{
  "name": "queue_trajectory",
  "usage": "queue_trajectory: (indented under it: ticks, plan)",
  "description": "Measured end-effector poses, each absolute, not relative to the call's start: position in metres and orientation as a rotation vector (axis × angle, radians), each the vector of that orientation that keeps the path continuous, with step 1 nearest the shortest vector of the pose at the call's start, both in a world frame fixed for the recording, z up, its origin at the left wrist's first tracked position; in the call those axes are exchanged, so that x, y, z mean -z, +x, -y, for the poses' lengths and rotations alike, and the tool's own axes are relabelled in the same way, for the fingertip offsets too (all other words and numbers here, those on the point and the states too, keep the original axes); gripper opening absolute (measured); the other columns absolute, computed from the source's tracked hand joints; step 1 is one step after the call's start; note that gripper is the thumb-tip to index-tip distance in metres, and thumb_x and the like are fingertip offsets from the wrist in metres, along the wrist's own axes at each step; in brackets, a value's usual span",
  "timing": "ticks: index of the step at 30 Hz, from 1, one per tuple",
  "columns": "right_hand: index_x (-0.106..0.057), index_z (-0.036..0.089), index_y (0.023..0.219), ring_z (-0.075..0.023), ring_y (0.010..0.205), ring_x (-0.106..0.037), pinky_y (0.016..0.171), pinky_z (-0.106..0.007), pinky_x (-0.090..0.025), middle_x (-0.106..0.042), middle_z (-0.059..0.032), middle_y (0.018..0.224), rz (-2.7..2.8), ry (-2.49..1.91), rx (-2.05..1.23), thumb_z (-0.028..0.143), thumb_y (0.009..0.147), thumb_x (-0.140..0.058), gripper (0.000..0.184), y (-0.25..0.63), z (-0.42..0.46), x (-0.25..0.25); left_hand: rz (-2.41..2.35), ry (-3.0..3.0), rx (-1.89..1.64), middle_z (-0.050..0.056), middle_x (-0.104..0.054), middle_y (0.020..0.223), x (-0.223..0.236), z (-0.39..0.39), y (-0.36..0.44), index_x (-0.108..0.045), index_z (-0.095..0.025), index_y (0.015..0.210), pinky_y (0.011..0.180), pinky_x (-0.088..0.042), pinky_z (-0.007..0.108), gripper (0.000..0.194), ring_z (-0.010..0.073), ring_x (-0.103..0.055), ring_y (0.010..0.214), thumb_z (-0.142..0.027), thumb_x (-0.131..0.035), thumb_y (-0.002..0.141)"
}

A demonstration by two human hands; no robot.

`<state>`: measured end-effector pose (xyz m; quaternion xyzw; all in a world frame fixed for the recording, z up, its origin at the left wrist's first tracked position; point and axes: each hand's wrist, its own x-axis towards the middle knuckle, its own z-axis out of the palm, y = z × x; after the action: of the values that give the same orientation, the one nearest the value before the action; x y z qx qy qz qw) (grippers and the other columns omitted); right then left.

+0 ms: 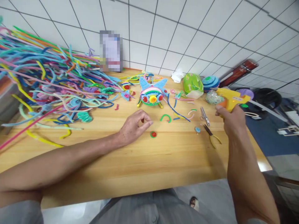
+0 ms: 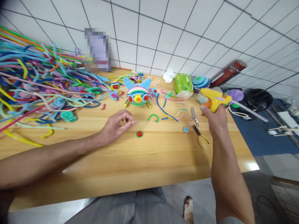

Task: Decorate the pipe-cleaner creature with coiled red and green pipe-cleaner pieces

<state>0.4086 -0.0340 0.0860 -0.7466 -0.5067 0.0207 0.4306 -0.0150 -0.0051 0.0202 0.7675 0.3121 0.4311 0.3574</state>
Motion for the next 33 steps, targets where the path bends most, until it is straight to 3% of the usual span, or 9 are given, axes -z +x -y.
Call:
queue_trajectory:
  ticks: [2, 9, 12, 15, 18, 20, 22, 28, 33]
  plan:
    - [-0.064, 0.026, 0.076, -0.017, 0.061, -0.056, 0.058, -0.033, -0.049, -0.067, -0.0056, 0.072, 1.134, -1.816, -0.164, 0.046, 0.067, -0.084, 0.03, 0.374, 0.022, -0.104, -0.913, 1.841, -1.152, 0.0, -0.062, 0.078, -0.026, 0.0, -0.017, -0.059, -0.021, 0.082, 0.071, -0.047, 0.031, 0.023, 0.0155, -0.056, 0.074, -0.035, -0.065, 0.099]
    - [-0.065, 0.023, 0.077, -0.0224, 0.071, -0.064, 0.068, -0.039, -0.056, -0.071, -0.005, 0.078, 1.333, -1.736, -0.176, 0.05, 0.065, -0.086, 0.037, 0.29, -0.011, -0.124, -1.054, 1.472, -1.28, -0.002, -0.059, 0.068, -0.034, -0.037, -0.028, -0.055, -0.021, 0.078, 0.061, -0.044, 0.027, 0.034, 0.012, -0.051, 0.061, -0.048, -0.071, 0.092]
    - [-0.064, 0.024, 0.078, -0.0248, 0.071, -0.067, 0.068, -0.041, -0.058, -0.069, -0.0041, 0.074, 1.452, -1.76, -0.156, 0.053, 0.072, -0.083, 0.036, 0.273, -0.017, -0.118, -1.051, 1.455, -1.292, -0.003, -0.061, 0.071, -0.033, -0.055, -0.035, -0.057, -0.021, 0.094, 0.06, -0.045, 0.026, 0.031, 0.0116, -0.054, 0.061, -0.049, -0.071, 0.093]
    - [-0.064, 0.025, 0.076, -0.0259, 0.07, -0.069, 0.072, -0.042, -0.059, -0.067, -0.0039, 0.07, 1.558, -1.761, -0.151, 0.054, 0.078, -0.08, 0.034, 0.26, -0.018, -0.111, -1.105, 1.646, -1.234, 0.003, -0.069, 0.101, -0.024, -0.07, -0.037, -0.053, -0.023, 0.13, 0.072, -0.052, 0.029, 0.066, 0.0159, -0.065, 0.083, -0.05, -0.085, 0.079]
    - [-0.066, 0.024, 0.075, -0.0258, 0.071, -0.07, 0.075, -0.04, -0.059, -0.07, -0.0043, 0.07, 1.623, -1.719, -0.209, 0.055, 0.079, -0.079, 0.034, 0.252, -0.018, -0.106, -1.069, 1.862, -1.124, 0.016, -0.057, 0.144, -0.013, -0.085, -0.031, -0.041, -0.024, 0.147, 0.095, -0.056, 0.041, 0.097, 0.0272, -0.064, 0.121, -0.05, -0.092, 0.069]
    - [-0.068, 0.023, 0.076, -0.0258, 0.072, -0.071, 0.074, -0.039, -0.058, -0.072, -0.0043, 0.071, 1.619, -1.696, -0.265, 0.057, 0.078, -0.078, 0.035, 0.251, -0.019, -0.104, -0.965, 1.928, -1.064, 0.018, -0.05, 0.152, -0.008, -0.095, -0.024, -0.039, -0.025, 0.146, 0.107, -0.052, 0.048, 0.096, 0.0324, -0.057, 0.136, -0.053, -0.091, 0.07]
    - [-0.069, 0.022, 0.076, -0.0263, 0.073, -0.072, 0.073, -0.039, -0.058, -0.074, -0.0045, 0.073, 1.591, -1.687, -0.32, 0.057, 0.077, -0.077, 0.035, 0.253, -0.021, -0.101, -0.886, 1.946, -1.006, 0.016, -0.053, 0.146, -0.005, -0.105, -0.016, -0.042, -0.024, 0.139, 0.11, -0.051, 0.049, 0.088, 0.0328, -0.056, 0.137, -0.053, -0.09, 0.071]
    - [-0.07, 0.021, 0.076, -0.0274, 0.08, -0.074, 0.077, -0.039, -0.06, -0.078, -0.0061, 0.079, 1.492, -1.658, -0.394, 0.048, 0.074, -0.077, 0.028, 0.261, -0.029, -0.093, -0.944, 2.008, -0.974, 0.004, -0.057, 0.108, -0.003, -0.118, -0.007, -0.044, -0.024, 0.112, 0.088, -0.056, 0.039, 0.067, 0.0256, -0.062, 0.104, -0.043, -0.092, 0.067]
    - [-0.072, 0.021, 0.078, -0.0269, 0.077, -0.074, 0.073, -0.038, -0.059, -0.078, -0.0057, 0.078, 1.522, -1.697, -0.372, 0.05, 0.076, -0.075, 0.03, 0.261, -0.031, -0.087, -0.915, 2.053, -0.963, 0.004, -0.057, 0.107, -0.011, -0.116, -0.011, -0.044, -0.025, 0.11, 0.083, -0.056, 0.037, 0.06, 0.0237, -0.061, 0.098, -0.035, -0.087, 0.07]
